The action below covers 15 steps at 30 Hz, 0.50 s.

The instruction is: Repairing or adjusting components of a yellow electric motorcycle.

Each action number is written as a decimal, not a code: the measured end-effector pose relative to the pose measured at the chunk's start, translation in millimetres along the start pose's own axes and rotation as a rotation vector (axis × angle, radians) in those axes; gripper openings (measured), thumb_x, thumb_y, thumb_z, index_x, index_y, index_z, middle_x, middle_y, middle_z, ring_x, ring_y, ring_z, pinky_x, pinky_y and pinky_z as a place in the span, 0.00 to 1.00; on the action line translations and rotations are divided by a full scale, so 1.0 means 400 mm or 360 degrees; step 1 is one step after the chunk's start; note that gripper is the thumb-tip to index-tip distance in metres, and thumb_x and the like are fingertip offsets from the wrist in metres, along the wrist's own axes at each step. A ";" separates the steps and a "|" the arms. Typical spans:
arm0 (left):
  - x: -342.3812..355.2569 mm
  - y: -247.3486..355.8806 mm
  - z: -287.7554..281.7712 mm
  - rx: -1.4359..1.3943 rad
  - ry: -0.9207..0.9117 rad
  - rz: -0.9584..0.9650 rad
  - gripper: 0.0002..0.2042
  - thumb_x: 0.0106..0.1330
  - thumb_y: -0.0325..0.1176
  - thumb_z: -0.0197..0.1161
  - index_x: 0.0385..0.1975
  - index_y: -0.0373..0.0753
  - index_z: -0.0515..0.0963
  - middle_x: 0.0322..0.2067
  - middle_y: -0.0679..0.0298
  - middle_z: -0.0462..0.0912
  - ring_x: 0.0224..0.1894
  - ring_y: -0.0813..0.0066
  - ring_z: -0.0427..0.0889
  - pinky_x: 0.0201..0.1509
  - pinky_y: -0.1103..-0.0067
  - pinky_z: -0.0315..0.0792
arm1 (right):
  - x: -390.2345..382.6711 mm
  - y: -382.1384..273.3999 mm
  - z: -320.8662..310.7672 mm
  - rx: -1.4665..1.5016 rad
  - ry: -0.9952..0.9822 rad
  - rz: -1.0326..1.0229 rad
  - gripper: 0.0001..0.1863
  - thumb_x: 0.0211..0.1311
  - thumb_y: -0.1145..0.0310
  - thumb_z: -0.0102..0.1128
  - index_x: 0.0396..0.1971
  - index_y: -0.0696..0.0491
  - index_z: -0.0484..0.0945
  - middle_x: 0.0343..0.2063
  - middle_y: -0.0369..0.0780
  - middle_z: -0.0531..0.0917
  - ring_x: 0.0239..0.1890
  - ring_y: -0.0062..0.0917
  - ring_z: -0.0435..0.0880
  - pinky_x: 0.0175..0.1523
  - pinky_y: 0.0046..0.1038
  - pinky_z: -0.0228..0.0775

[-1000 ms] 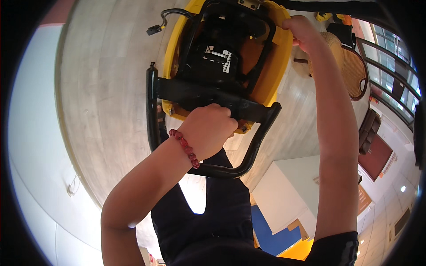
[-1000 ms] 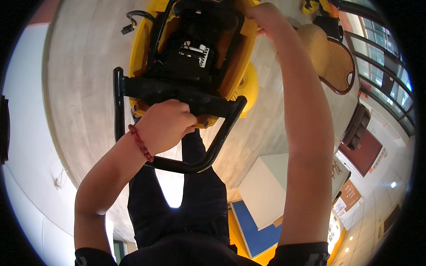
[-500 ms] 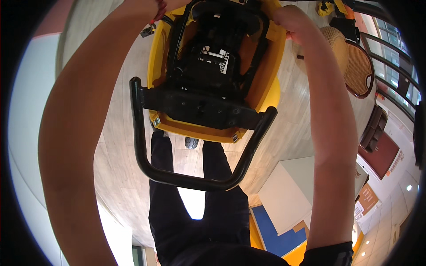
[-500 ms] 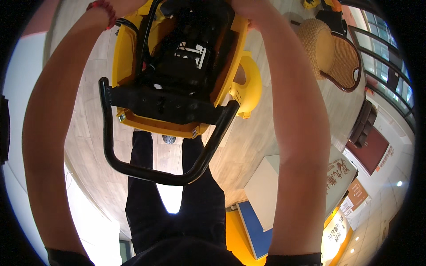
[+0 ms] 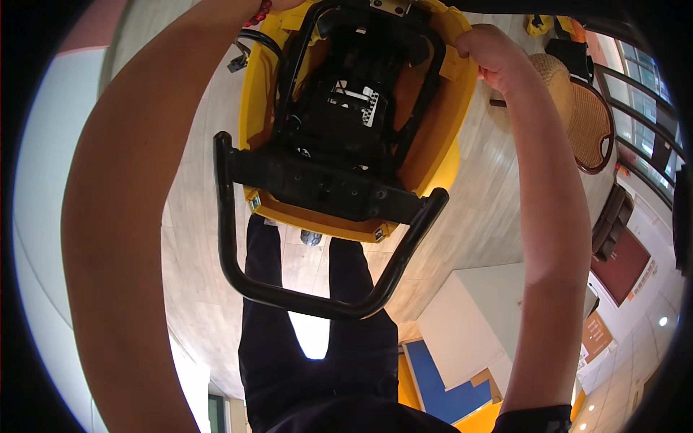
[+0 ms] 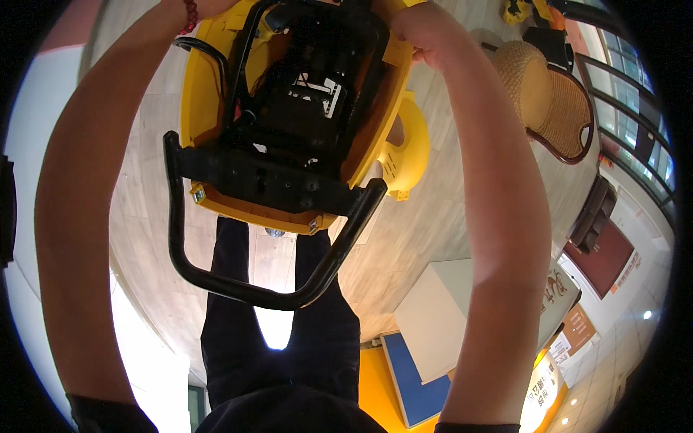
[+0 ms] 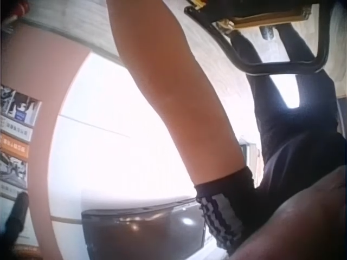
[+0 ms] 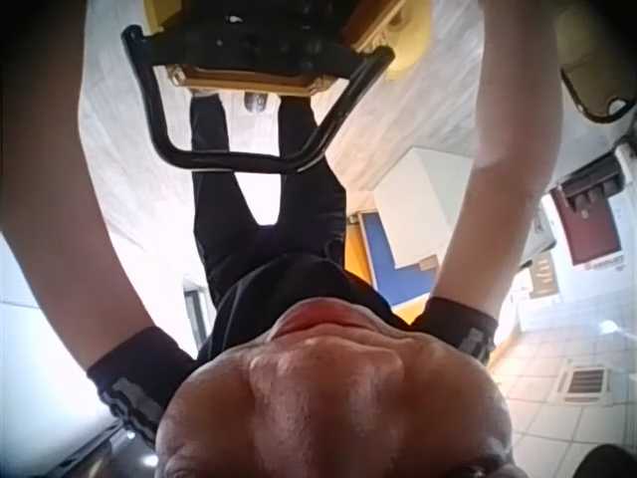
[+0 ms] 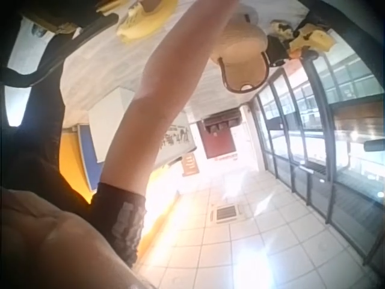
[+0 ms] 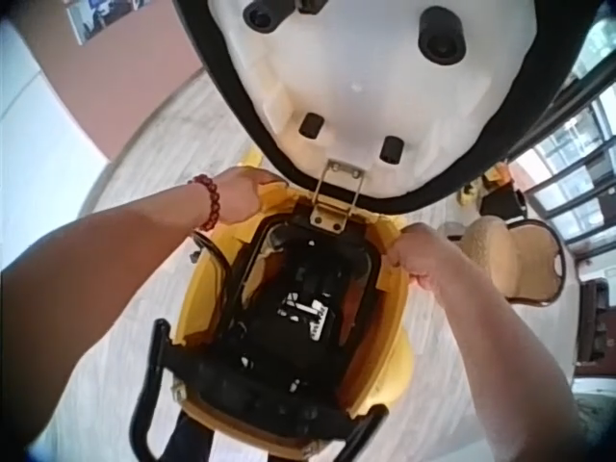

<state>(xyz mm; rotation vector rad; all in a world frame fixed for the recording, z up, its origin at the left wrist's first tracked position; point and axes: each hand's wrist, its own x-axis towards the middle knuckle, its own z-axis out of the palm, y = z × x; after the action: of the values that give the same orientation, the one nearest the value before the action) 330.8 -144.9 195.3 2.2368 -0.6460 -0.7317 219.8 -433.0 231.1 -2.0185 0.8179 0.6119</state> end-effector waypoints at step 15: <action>-0.011 0.010 -0.003 0.0183 0.0062 0.0195 0.21 0.55 0.25 0.50 0.52 0.41 0.71 0.42 0.51 0.78 0.44 0.60 0.77 0.50 0.75 0.70 | 0.007 0.007 0.012 -0.0023 0.0028 -0.0036 0.09 0.45 0.73 0.56 0.27 0.62 0.75 0.24 0.40 0.73 0.25 0.26 0.74 0.30 0.28 0.69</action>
<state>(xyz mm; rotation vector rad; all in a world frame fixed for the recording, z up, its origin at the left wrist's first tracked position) 327.3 -144.2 200.3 2.2860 -0.8167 -0.6018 219.1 -431.2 225.2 -2.0460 0.8016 0.5897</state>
